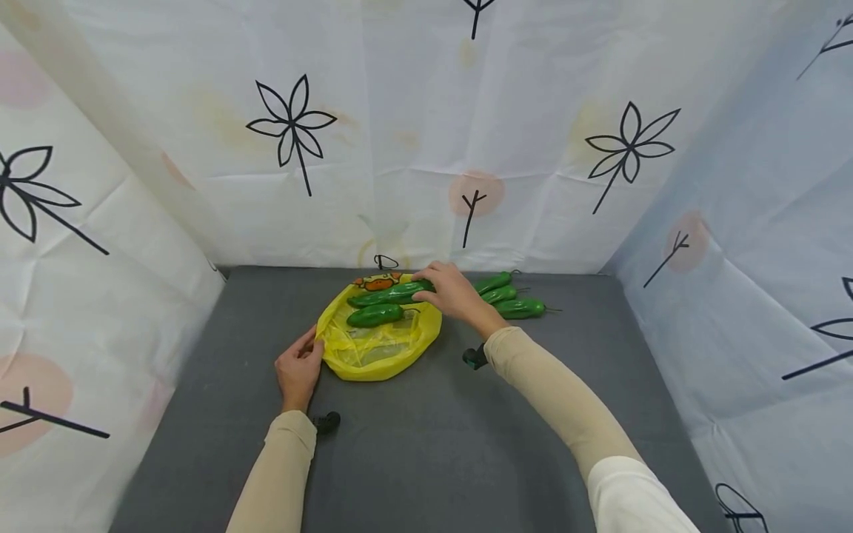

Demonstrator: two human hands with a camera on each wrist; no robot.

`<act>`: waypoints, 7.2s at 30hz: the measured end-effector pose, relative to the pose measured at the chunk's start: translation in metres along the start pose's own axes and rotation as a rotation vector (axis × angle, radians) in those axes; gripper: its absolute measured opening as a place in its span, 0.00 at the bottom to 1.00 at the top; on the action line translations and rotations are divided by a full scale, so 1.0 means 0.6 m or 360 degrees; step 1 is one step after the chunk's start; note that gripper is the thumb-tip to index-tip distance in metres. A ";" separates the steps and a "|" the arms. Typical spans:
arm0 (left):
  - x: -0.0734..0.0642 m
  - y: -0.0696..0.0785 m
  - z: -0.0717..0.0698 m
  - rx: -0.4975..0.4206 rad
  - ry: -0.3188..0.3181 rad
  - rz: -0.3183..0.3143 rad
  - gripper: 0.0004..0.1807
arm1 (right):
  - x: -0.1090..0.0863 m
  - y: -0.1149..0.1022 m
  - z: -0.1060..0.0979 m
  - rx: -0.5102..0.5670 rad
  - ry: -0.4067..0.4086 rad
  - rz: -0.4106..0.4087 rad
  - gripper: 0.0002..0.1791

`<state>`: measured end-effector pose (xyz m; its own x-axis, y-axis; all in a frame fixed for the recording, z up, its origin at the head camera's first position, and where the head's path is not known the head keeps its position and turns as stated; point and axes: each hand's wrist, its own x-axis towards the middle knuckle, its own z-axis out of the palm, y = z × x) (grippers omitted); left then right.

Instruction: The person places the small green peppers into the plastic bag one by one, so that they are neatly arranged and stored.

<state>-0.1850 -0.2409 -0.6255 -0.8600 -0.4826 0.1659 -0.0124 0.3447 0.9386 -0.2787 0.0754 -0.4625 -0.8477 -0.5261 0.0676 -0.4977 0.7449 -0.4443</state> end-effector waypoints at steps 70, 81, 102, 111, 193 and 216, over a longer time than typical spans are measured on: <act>0.000 -0.006 0.002 -0.0004 0.0019 0.0001 0.16 | 0.062 -0.071 0.154 0.0058 -0.0359 0.0257 0.20; 0.001 -0.006 0.000 -0.0015 0.0019 0.0009 0.16 | 0.063 -0.076 0.163 -0.0004 -0.0379 0.0305 0.22; -0.003 -0.003 0.004 0.0012 0.0021 -0.0007 0.16 | 0.051 -0.084 0.116 -0.0168 -0.0214 0.0306 0.27; -0.003 -0.006 0.001 -0.0004 0.0032 0.0035 0.16 | 0.040 -0.083 0.102 -0.0319 -0.0195 0.0365 0.38; -0.003 -0.004 -0.005 0.0017 0.0026 0.0060 0.17 | -0.129 0.170 0.071 -0.0539 0.0040 0.0569 0.55; -0.003 -0.002 -0.003 0.0026 0.0035 0.0050 0.17 | -0.179 0.238 0.050 -0.0368 0.0101 0.0690 0.56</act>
<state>-0.1826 -0.2418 -0.6264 -0.8485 -0.4892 0.2019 0.0059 0.3727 0.9279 -0.2531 0.2261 -0.5601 -0.9917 -0.1269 -0.0221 -0.1183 0.9650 -0.2340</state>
